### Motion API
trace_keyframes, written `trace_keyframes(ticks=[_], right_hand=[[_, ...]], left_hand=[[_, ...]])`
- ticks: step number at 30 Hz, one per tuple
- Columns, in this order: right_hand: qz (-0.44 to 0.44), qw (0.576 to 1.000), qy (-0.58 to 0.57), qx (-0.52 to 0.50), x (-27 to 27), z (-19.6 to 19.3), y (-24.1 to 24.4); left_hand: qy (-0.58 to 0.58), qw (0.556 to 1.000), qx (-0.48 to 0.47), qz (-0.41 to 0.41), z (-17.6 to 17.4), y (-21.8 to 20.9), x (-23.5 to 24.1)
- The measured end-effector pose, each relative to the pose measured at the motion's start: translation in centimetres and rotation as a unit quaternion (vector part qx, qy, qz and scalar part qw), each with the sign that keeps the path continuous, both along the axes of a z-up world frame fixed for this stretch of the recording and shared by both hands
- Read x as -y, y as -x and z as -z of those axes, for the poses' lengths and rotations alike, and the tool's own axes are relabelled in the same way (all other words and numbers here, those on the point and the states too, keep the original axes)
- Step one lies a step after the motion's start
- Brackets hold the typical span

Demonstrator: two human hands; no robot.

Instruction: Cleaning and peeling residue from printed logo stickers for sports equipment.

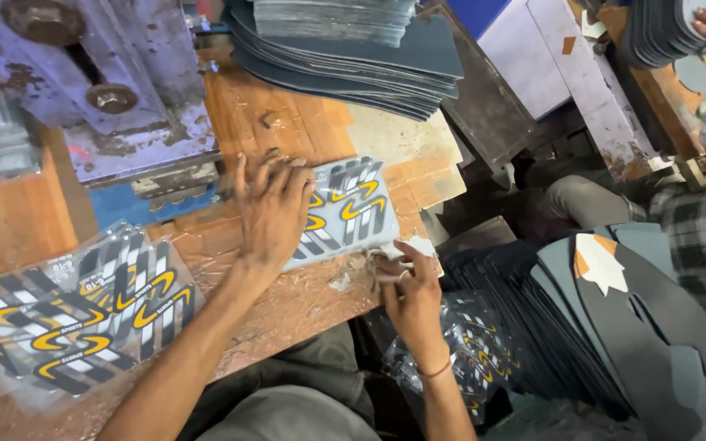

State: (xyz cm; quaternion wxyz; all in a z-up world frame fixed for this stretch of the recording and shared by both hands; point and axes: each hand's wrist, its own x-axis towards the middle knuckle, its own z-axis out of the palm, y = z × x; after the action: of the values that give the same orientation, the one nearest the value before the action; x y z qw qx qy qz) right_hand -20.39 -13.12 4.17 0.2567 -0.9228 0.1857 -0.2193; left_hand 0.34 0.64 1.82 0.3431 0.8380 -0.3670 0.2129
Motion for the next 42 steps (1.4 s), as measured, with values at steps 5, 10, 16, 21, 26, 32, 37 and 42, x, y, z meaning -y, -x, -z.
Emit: trace_keyframes(ticks=[5, 10, 16, 21, 26, 32, 37, 42], right_hand=[[-0.11, 0.989, 0.099, -0.015, -1.0, -2.2, 0.7], [-0.003, 0.986, -0.117, -0.117, 1.3, -0.8, 0.5], [-0.023, 0.998, -0.031, 0.052, 2.9, -2.5, -6.6], [-0.062, 0.996, 0.065, 0.023, 2.1, 1.6, -2.8], [-0.163, 0.981, -0.097, 0.048, 2.3, -0.9, 0.5], [-0.004, 0.968, -0.236, 0.081, 5.3, 2.4, 2.4], [-0.038, 0.989, -0.098, 0.102, 4.2, -0.9, -1.2], [-0.104, 0.989, -0.054, 0.094, 1.1, -5.6, -10.5]], left_hand=[[0.007, 0.999, -0.034, 0.022, -0.5, 0.0, -0.1], [-0.036, 0.999, -0.026, -0.015, 2.4, 0.2, 0.9], [-0.044, 0.999, -0.017, -0.02, 2.5, 0.4, 0.6], [-0.059, 0.998, -0.003, -0.03, 2.2, 0.0, 1.0], [-0.046, 0.999, -0.019, -0.005, -0.4, 0.4, -0.2], [0.011, 0.995, -0.072, 0.064, -7.8, 1.8, -11.7], [-0.309, 0.939, -0.111, -0.098, -5.0, 0.6, -18.9], [-0.111, 0.99, -0.082, 0.003, -3.2, 1.4, -8.1]])
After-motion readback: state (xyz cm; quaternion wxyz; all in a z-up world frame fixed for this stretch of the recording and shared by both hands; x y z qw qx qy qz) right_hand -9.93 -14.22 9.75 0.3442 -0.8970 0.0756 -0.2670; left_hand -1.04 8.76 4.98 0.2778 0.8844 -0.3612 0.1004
